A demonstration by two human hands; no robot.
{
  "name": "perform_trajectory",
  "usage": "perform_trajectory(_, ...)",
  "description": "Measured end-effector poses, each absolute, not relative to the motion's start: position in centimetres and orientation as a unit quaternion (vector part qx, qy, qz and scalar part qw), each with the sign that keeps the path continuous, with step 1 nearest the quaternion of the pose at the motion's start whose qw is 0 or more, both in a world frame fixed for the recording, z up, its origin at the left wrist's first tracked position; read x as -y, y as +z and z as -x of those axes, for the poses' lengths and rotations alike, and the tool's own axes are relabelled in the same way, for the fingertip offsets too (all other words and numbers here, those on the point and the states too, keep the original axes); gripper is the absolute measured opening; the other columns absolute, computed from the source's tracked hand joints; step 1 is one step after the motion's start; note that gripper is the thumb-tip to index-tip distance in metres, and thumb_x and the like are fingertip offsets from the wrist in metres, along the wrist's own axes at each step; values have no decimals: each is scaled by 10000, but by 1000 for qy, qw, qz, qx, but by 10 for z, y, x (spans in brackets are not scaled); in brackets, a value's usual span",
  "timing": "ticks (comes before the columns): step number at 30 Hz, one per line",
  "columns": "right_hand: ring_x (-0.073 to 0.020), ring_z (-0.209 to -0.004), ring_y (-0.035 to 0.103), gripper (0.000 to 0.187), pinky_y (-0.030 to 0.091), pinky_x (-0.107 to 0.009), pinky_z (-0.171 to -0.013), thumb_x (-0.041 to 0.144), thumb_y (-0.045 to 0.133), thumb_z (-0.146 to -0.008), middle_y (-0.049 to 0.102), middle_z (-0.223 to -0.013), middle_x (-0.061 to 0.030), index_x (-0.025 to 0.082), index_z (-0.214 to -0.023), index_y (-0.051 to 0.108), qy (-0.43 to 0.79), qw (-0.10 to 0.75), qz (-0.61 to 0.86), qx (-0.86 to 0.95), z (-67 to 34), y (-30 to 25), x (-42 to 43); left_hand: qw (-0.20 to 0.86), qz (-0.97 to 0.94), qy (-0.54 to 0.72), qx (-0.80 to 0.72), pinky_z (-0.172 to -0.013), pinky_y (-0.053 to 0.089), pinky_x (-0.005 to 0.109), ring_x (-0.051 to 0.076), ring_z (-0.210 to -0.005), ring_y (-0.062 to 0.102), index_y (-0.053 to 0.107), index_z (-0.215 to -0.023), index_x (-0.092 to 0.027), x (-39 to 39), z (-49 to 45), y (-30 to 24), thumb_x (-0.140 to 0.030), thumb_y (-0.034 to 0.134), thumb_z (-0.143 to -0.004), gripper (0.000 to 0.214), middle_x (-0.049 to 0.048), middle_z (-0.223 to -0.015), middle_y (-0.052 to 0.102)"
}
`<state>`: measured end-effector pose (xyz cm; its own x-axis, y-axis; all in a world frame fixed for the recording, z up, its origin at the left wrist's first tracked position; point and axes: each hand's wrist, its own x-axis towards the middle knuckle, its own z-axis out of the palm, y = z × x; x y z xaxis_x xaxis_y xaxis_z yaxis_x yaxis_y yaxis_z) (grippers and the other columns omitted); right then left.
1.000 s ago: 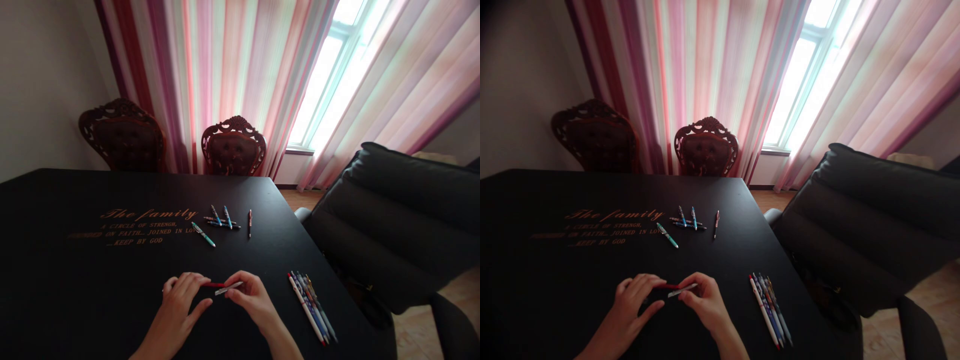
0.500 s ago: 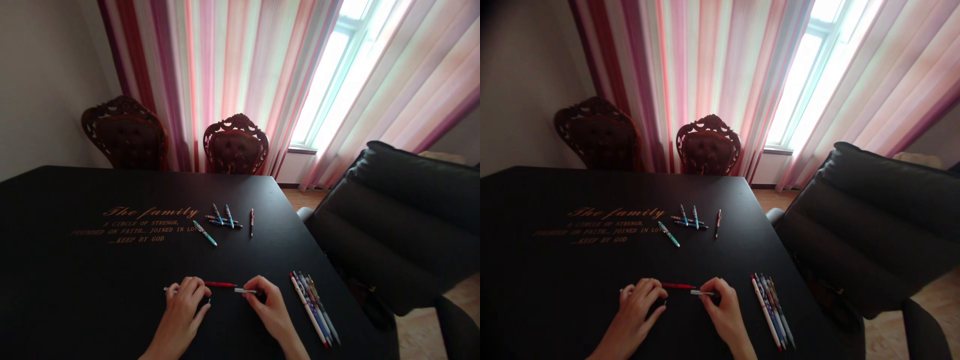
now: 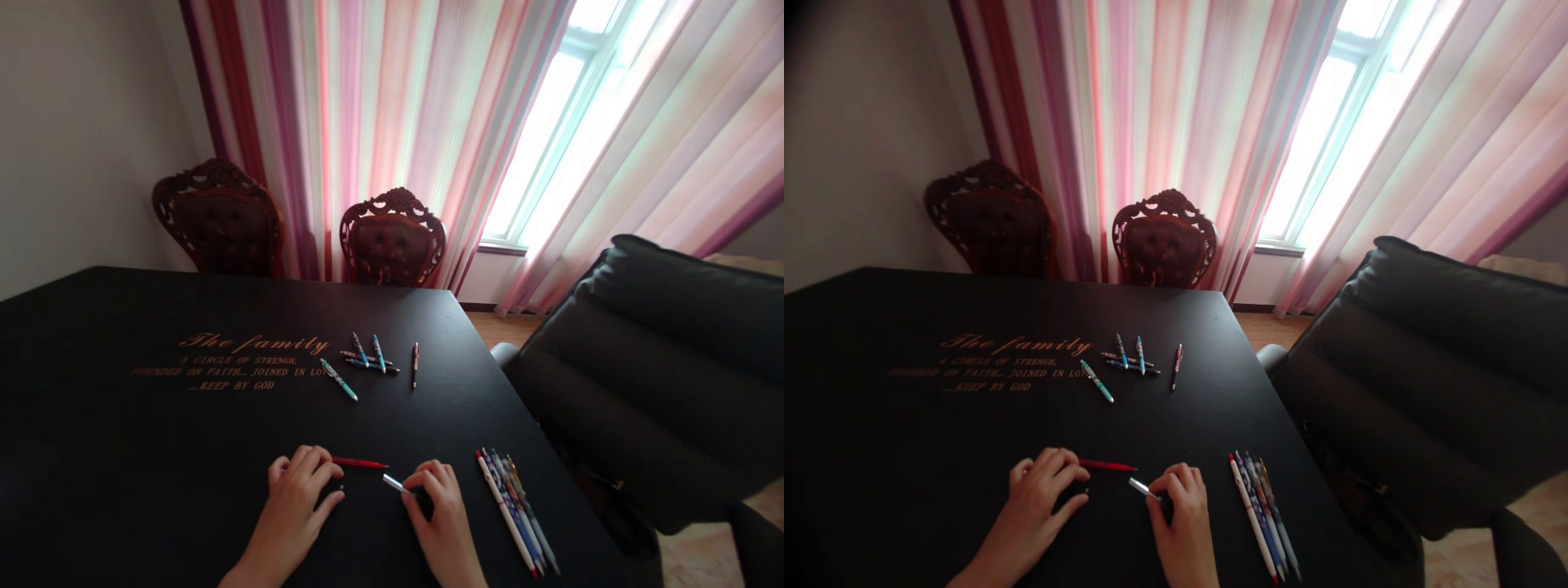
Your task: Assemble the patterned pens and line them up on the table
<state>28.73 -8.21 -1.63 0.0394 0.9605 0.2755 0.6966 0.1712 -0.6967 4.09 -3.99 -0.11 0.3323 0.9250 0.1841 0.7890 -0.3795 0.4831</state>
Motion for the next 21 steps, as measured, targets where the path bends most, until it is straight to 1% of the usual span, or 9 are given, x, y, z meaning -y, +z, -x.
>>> perform_trajectory(2,-216,-821,581,98,441,-361,-824,169,578,-858,629,-833,-27,237,-806,628,199,391,607,662,-283,-13,82,156,-805,218,-528,-868,303,412,231,-975,558,668,-853,-262,40,-46,1,-199,622,-836,81,17,-970,657)
perform_trajectory(3,-206,-782,584,95,447,-341,-792,184,577,-868,630,-803,-23,234,-806,629,213,401,602,657,-280,-12,82,161,-803,222,-529,-861,311,412,230,-952,563,666,-830,-256,40,-48,1,-208,611,-846,75,16,-939,662)
perform_trajectory(5,-185,-711,581,93,446,-297,-693,215,570,-887,628,-765,-17,227,-822,635,248,415,594,643,-272,-8,81,187,-784,245,-539,-856,332,411,231,-914,577,667,-806,-254,40,-50,2,-264,608,-862,82,12,-890,672)
perform_trajectory(7,-168,-679,574,97,429,-270,-628,237,564,-899,629,-762,-16,220,-841,639,281,423,579,638,-263,-5,80,245,-749,291,-543,-847,372,394,228,-881,596,669,-802,-249,40,-53,3,-349,594,-880,147,11,-861,677)
perform_trajectory(10,-159,-698,570,84,424,-257,-641,246,581,-891,628,-783,-15,217,-839,641,305,431,547,650,-249,-1,77,355,-674,374,-529,-794,440,331,214,-828,614,662,-800,-223,40,-57,5,-447,554,-891,265,19,-824,670)
perform_trajectory(13,-161,-720,568,63,421,-256,-647,235,592,-878,618,-799,-16,217,-836,634,303,443,535,652,-238,2,74,427,-603,415,-531,-714,460,280,202,-775,605,651,-783,-204,40,-61,8,-493,569,-865,311,11,-775,650)
perform_trajectory(17,-162,-716,564,57,428,-265,-665,209,578,-879,611,-795,-15,217,-853,628,293,460,532,648,-233,5,74,466,-550,435,-540,-641,447,244,176,-711,572,646,-755,-195,41,-60,12,-505,626,-819,317,-9,-726,617)
perform_trajectory(19,-163,-717,562,63,429,-269,-674,196,578,-876,609,-790,-15,218,-852,633,290,461,525,654,-234,6,75,471,-549,440,-532,-654,452,241,170,-709,569,650,-740,-194,42,-60,12,-497,649,-803,309,-13,-719,615)
perform_trajectory(21,-164,-719,560,66,429,-272,-681,187,585,-869,605,-780,-13,218,-841,636,288,461,522,658,-234,6,76,473,-553,449,-519,-699,467,248,176,-743,585,651,-723,-197,44,-61,12,-489,667,-789,300,-8,-743,632)
